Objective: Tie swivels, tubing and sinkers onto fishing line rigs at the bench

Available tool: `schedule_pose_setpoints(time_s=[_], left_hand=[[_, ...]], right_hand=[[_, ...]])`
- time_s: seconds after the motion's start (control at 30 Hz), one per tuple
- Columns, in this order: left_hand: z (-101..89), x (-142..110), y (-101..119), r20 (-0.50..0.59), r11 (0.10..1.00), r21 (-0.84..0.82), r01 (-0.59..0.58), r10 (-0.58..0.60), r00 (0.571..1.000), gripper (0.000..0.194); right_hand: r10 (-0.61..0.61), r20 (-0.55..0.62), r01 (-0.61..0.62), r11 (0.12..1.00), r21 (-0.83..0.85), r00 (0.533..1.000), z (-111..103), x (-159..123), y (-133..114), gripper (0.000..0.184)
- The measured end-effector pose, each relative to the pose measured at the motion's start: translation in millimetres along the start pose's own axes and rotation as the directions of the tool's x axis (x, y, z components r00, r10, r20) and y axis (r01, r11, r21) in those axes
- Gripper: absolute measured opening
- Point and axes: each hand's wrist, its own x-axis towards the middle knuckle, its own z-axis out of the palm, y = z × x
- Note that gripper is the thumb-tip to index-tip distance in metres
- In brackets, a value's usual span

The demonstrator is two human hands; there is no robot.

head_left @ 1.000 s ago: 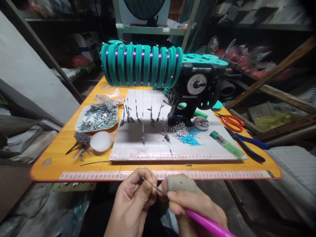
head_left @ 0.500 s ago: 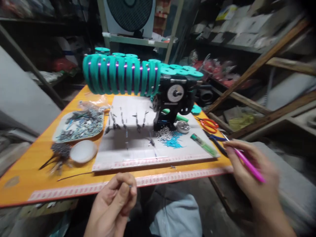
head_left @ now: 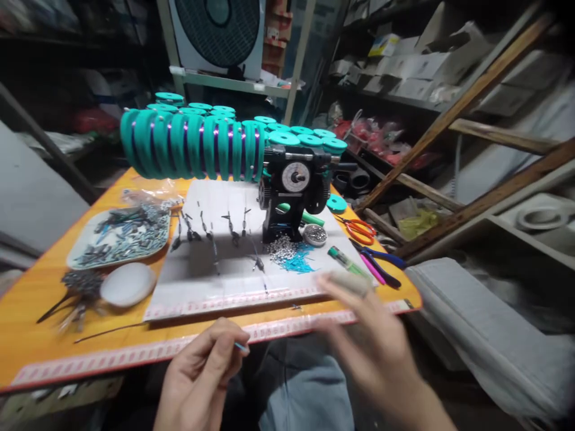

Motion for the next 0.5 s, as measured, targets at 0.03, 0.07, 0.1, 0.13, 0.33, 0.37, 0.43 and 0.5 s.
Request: schedule_pose_setpoints(time_s=[0.03, 0.07, 0.1, 0.13, 0.33, 0.37, 0.43, 0.5], left_hand=[[0.9, 0, 1, 0.013, 1.000, -0.009, 0.007, -0.007, 1.000, 0.034], [1.4, -1, 2, 0.030, 1.000, -0.017, 0.014, -0.013, 0.999, 0.033], [1.3, -1, 3, 0.050, 0.999, -0.026, 0.022, -0.021, 0.999, 0.032], [0.8, -1, 4, 0.074, 0.999, -0.035, 0.035, -0.033, 0.997, 0.030], [-6.5, -1, 2, 0.170, 0.989, -0.124, 0.077, -0.055, 0.984, 0.021], [-7.8, -1, 1, 0.178, 0.992, -0.116, 0.054, -0.032, 0.984, 0.020], [-10.0, -1, 0, 0.194, 0.996, -0.091, 0.004, 0.014, 0.981, 0.020], [-11.7, -2, 0, 0.195, 0.998, -0.060, -0.036, 0.047, 0.980, 0.023]], right_hand=[[-0.042, 0.032, 0.037, 0.991, 0.128, 0.999, 10, -2, -25, 0.052], [-0.097, 0.053, 0.082, 0.969, 0.234, 0.994, 20, -4, -48, 0.055], [-0.119, 0.036, 0.101, 0.939, 0.329, 0.992, 31, -4, -68, 0.055], [-0.118, 0.007, 0.105, 0.913, 0.394, 0.993, 40, -4, -84, 0.055], [-0.042, -0.130, 0.104, 0.853, 0.512, 0.991, 69, 1, -108, 0.044], [-0.041, -0.142, 0.109, 0.849, 0.517, 0.989, 69, 1, -107, 0.044], [-0.028, -0.151, 0.101, 0.856, 0.507, 0.988, 69, -1, -104, 0.044], [0.013, -0.143, 0.061, 0.863, 0.501, 0.990, 69, -3, -103, 0.037]])
